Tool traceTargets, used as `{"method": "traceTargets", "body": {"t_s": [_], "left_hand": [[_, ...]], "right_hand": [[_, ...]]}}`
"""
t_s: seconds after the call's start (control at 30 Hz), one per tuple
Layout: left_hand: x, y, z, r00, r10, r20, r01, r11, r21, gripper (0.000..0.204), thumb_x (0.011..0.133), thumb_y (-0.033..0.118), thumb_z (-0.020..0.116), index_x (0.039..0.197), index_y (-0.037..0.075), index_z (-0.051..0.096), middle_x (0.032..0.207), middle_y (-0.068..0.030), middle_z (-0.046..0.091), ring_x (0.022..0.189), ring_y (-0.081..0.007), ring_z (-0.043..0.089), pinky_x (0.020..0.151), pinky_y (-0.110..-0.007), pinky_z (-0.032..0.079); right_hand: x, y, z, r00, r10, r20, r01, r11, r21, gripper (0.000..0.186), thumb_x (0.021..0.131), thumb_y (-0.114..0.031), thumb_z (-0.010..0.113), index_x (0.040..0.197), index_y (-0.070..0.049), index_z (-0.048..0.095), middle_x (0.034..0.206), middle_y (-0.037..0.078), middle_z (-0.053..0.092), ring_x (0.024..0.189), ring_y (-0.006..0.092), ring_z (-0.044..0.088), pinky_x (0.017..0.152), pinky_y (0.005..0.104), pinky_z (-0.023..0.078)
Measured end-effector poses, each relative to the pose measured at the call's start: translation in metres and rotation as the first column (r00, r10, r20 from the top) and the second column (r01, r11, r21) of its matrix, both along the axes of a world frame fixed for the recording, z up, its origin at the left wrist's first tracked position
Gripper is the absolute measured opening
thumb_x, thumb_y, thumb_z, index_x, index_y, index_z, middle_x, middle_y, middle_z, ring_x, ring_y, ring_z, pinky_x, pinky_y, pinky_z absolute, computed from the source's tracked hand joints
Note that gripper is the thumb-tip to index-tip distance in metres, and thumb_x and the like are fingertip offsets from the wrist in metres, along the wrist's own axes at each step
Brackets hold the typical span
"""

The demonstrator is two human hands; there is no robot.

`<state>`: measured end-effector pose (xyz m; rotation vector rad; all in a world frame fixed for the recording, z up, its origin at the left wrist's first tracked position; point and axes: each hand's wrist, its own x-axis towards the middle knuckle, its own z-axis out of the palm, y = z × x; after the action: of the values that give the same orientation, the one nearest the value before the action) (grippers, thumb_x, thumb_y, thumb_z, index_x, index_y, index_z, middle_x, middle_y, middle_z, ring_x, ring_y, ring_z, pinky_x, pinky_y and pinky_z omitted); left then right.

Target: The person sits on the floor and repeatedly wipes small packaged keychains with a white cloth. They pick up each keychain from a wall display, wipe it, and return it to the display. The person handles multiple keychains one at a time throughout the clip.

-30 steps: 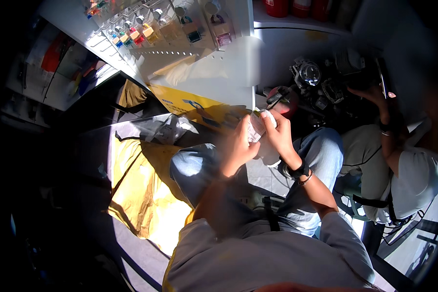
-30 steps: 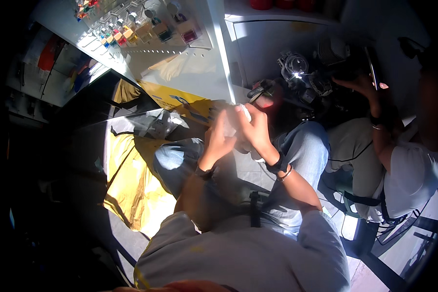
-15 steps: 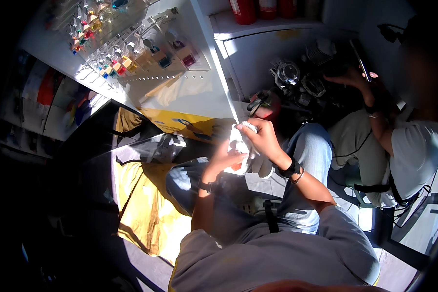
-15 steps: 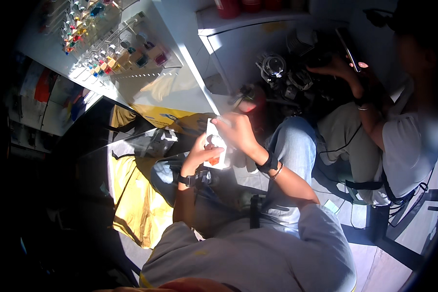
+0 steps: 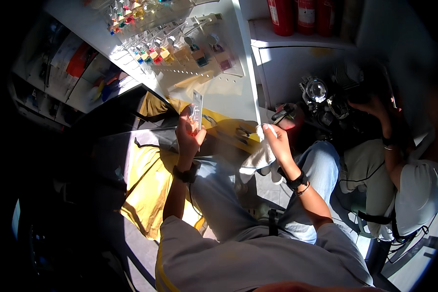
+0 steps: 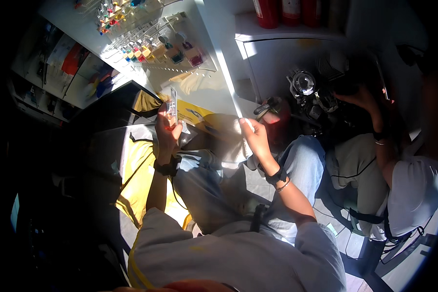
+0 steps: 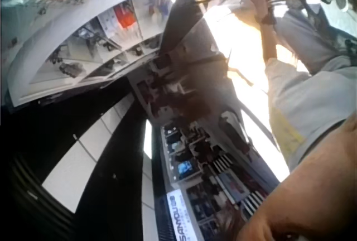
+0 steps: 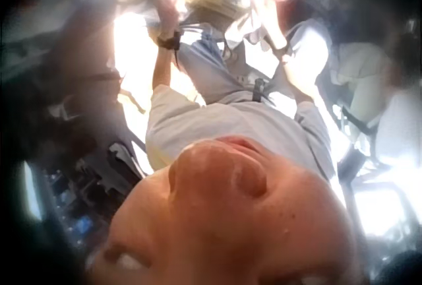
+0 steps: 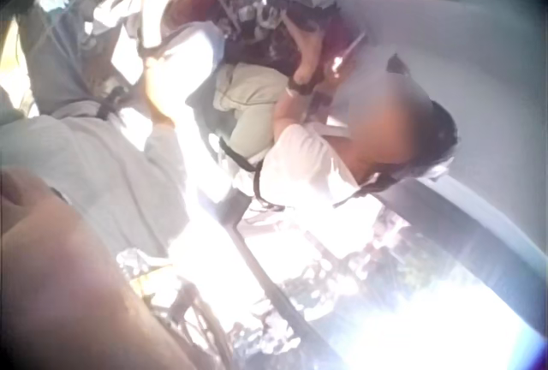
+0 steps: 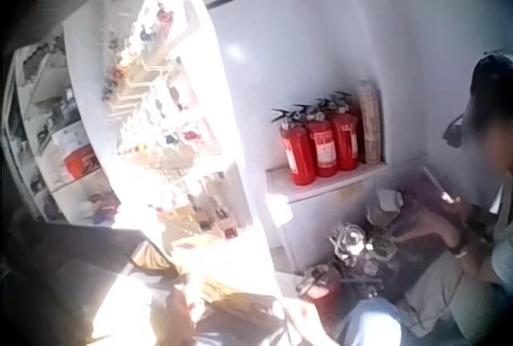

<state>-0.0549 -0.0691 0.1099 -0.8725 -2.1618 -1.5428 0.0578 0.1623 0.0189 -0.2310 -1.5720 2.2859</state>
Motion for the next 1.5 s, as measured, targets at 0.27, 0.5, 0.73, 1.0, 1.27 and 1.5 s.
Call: {"method": "traceTargets", "body": {"t_s": [0.27,0.5,0.73,1.0,1.27,1.5], "left_hand": [[-0.238,-0.133,0.144,0.913,0.404,0.053,-0.403,0.876,0.264,0.038,0.076,-0.001,0.066,0.112,0.005,0.056,0.091,-0.0017,0.065,0.067,-0.0067,0.056,0.054,-0.019,0.043],[-0.34,-0.19,0.153,0.874,0.487,-0.006,-0.483,0.868,0.117,0.056,0.069,0.005,0.072,0.122,0.0,0.054,0.089,-0.0042,0.065,0.074,-0.0106,0.059,0.067,-0.026,0.048],[-0.354,-0.185,0.14,0.895,0.445,0.027,-0.444,0.883,0.15,0.045,0.073,0.001,0.071,0.116,0.001,0.055,0.087,-0.0014,0.063,0.063,-0.0066,0.055,0.053,-0.021,0.043],[-0.365,-0.194,0.147,0.864,0.501,-0.049,-0.503,0.863,-0.047,0.062,0.073,0.007,0.074,0.129,-0.001,0.048,0.097,-0.0053,0.064,0.077,-0.0093,0.058,0.067,-0.024,0.048],[-0.4,-0.166,0.14,0.884,0.435,-0.168,-0.46,0.873,-0.161,0.037,0.085,0.023,0.068,0.112,0.001,0.056,0.086,-0.0033,0.063,0.071,-0.0064,0.055,0.056,-0.023,0.044],[-0.422,-0.137,0.129,0.947,0.29,0.138,-0.311,0.936,0.166,0.015,0.09,0.015,0.06,0.098,0.003,0.058,0.079,-0.0004,0.06,0.066,-0.0093,0.053,0.058,-0.023,0.043]], "right_hand": [[-0.004,-0.004,0.002,0.992,0.046,0.114,-0.057,0.994,0.098,0.03,0.094,-0.027,0.058,0.082,0.0,0.064,0.064,-0.006,0.054,0.06,0.0023,0.046,0.055,0.0213,0.037],[-0.011,-0.014,0.003,0.981,0.109,0.159,-0.13,0.983,0.128,0.028,0.094,-0.026,0.057,0.084,-0.001,0.064,0.068,-0.006,0.055,0.064,0.0026,0.046,0.058,0.0197,0.037],[-0.015,-0.014,0.0,0.983,0.061,0.175,-0.089,0.984,0.157,0.028,0.093,-0.025,0.059,0.081,0.0,0.064,0.061,-0.004,0.054,0.056,0.0029,0.047,0.052,0.0209,0.037],[-0.018,-0.011,-0.011,0.972,0.108,0.211,-0.139,0.98,0.14,0.026,0.094,-0.024,0.056,0.086,0.0,0.064,0.068,-0.003,0.058,0.063,0.0036,0.05,0.057,0.0209,0.04],[-0.021,-0.021,-0.017,0.976,0.059,0.209,-0.095,0.982,0.166,0.03,0.094,-0.026,0.058,0.079,-0.001,0.062,0.061,-0.002,0.055,0.056,0.0042,0.049,0.053,0.022,0.039],[-0.023,-0.017,-0.02,0.983,0.041,0.178,-0.072,0.983,0.171,0.029,0.093,-0.026,0.058,0.081,0.0,0.063,0.062,-0.002,0.056,0.057,0.0043,0.049,0.053,0.0221,0.039]]}}
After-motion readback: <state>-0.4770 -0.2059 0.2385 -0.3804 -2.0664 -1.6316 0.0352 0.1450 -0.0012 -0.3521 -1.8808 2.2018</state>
